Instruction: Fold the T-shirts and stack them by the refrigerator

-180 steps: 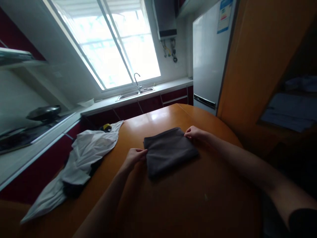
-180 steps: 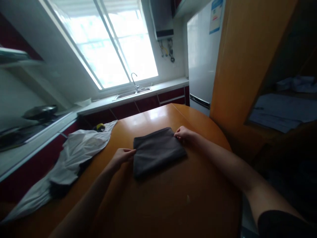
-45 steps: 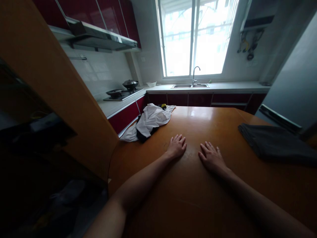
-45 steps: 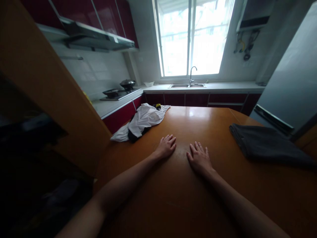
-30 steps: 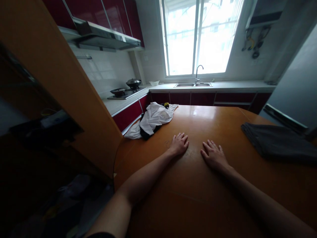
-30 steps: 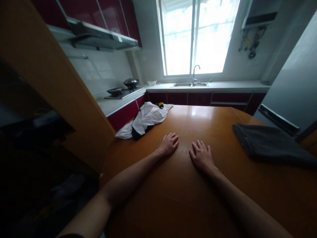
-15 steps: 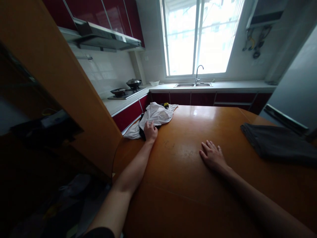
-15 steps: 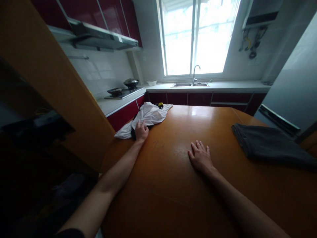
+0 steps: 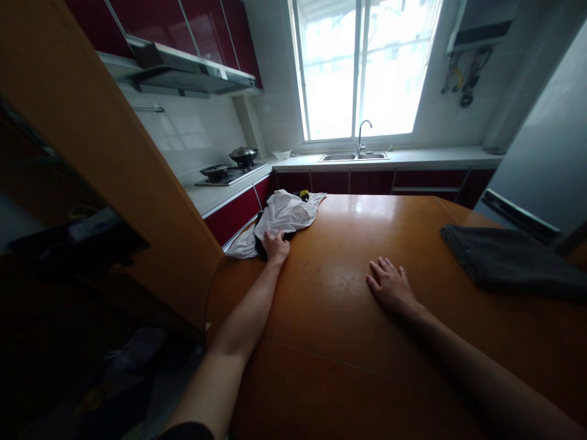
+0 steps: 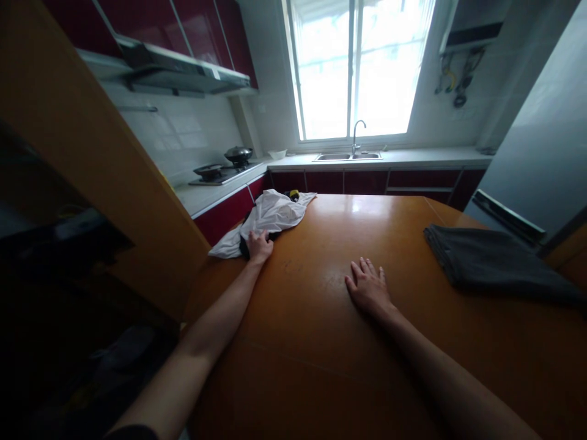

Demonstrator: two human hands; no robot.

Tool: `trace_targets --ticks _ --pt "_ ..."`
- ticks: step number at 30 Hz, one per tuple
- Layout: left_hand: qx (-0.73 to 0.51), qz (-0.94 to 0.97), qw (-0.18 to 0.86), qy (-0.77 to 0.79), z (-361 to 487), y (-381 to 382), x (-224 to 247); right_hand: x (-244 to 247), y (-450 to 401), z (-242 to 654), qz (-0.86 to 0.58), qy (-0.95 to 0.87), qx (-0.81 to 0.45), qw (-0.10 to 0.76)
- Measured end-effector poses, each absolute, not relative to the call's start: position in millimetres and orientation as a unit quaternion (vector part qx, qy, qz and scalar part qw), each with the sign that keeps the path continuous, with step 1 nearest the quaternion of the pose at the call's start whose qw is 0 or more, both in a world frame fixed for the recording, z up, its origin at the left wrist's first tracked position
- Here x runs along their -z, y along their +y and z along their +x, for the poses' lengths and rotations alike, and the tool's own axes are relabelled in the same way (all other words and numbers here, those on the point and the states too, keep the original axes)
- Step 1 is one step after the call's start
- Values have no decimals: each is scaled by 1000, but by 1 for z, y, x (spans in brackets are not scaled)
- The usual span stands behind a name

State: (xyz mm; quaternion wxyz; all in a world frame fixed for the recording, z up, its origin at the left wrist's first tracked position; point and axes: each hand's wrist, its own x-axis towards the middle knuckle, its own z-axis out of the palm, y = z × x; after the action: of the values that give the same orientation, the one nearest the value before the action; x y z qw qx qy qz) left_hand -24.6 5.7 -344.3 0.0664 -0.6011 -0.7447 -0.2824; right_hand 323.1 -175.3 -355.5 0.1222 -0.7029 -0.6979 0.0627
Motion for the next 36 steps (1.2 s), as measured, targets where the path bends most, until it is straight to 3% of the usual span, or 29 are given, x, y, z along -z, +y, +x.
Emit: trace_targets --ticks 10,21,36 --pt "280 -624 76 -726 -26 4 339 351 -177 322 -704 -696 -70 123" --pt "358 -597 115 -709 -24 -2 323 352 -177 322 -701 -699 -70 126" --pt "342 -816 64 -462 68 -49 313 351 -175 323 -702 -697 -74 126"
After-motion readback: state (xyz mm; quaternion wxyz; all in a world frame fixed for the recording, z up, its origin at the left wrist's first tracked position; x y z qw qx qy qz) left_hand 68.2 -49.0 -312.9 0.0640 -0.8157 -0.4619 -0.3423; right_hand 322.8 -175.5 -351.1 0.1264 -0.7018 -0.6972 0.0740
